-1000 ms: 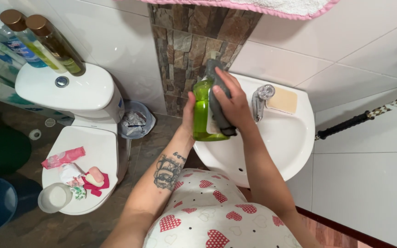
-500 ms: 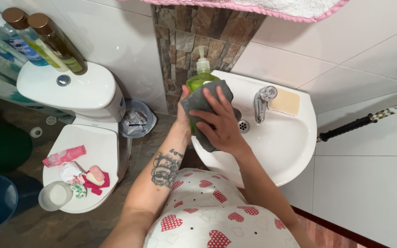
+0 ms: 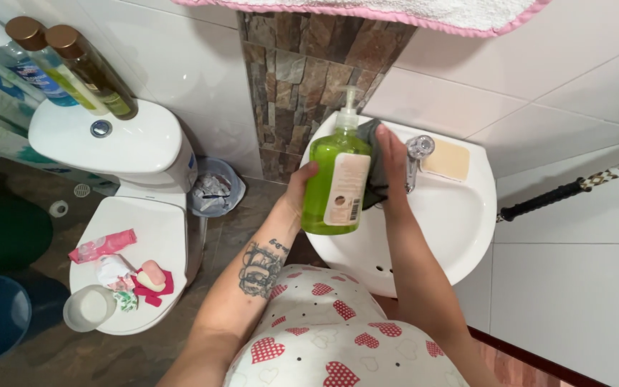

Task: The person refills a clear soap dispenser with liquid soap from a green refill pouch, then wipes the dispenser with a cloth. The task occurs in a bathroom with a sink, toilet, and various toiletries visible.

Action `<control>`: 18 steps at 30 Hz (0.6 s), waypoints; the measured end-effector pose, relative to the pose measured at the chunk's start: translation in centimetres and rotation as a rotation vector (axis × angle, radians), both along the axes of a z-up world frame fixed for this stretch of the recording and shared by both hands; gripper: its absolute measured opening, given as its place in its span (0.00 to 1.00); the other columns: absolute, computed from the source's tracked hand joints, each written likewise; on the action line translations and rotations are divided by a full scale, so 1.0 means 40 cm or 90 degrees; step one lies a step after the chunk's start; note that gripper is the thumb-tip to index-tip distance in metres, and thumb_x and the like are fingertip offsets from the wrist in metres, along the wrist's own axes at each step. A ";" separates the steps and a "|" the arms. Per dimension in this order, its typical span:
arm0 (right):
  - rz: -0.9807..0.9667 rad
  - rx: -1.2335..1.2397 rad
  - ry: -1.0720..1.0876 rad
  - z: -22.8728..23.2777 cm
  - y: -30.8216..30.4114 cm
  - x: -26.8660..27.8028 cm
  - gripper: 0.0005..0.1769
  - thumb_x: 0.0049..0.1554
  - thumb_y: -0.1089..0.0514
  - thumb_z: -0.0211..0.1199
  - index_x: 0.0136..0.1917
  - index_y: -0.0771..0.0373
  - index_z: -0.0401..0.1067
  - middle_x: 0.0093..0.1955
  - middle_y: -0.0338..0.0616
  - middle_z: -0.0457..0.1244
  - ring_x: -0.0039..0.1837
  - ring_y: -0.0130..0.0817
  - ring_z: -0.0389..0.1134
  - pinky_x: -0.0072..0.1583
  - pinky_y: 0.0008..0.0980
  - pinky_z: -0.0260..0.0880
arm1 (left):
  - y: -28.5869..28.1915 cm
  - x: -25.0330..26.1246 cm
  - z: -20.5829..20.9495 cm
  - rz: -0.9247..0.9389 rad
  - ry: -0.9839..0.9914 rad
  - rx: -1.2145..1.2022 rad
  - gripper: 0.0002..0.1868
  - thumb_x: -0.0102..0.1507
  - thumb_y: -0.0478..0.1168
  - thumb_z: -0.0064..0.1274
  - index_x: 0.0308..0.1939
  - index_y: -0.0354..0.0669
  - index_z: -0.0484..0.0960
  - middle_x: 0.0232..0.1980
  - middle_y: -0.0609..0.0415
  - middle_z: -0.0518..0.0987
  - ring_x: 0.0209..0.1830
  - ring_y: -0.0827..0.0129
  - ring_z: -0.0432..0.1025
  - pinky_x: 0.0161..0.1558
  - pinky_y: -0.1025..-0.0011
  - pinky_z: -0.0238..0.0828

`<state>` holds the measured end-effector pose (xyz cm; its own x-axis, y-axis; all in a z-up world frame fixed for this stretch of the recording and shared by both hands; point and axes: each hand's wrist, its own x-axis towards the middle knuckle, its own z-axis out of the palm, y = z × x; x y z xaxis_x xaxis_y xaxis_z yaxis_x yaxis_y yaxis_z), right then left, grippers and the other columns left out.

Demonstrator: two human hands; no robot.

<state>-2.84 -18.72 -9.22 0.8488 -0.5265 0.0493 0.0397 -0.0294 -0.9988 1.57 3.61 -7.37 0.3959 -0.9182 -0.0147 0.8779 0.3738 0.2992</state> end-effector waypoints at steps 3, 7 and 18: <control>-0.071 0.141 -0.037 0.127 0.014 0.013 0.28 0.67 0.40 0.51 0.56 0.69 0.75 0.49 0.46 0.70 0.51 0.37 0.69 0.56 0.33 0.71 | 0.006 0.006 0.013 -0.019 -0.019 -0.019 0.38 0.63 0.54 0.60 0.69 0.33 0.71 0.59 0.41 0.79 0.56 0.54 0.76 0.58 0.58 0.76; -0.011 0.440 -0.002 0.280 0.067 0.015 0.32 0.62 0.37 0.47 0.55 0.67 0.74 0.46 0.46 0.71 0.48 0.38 0.72 0.54 0.34 0.75 | -0.018 0.017 0.024 0.005 -0.135 0.136 0.37 0.60 0.46 0.61 0.70 0.39 0.68 0.57 0.46 0.79 0.55 0.58 0.77 0.58 0.61 0.77; 0.029 -0.144 0.077 0.351 0.135 -0.028 0.16 0.60 0.52 0.68 0.52 0.68 0.76 0.42 0.39 0.70 0.43 0.25 0.67 0.46 0.27 0.71 | -0.034 -0.010 0.155 0.081 -0.422 0.362 0.51 0.51 0.30 0.65 0.76 0.46 0.58 0.58 0.50 0.78 0.55 0.64 0.75 0.54 0.67 0.76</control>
<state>-3.95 -13.31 4.83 0.8781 -0.4750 0.0580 -0.0734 -0.2534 -0.9646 1.18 2.25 -1.17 0.5839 -0.7901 -0.1866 0.4189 0.0964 0.9029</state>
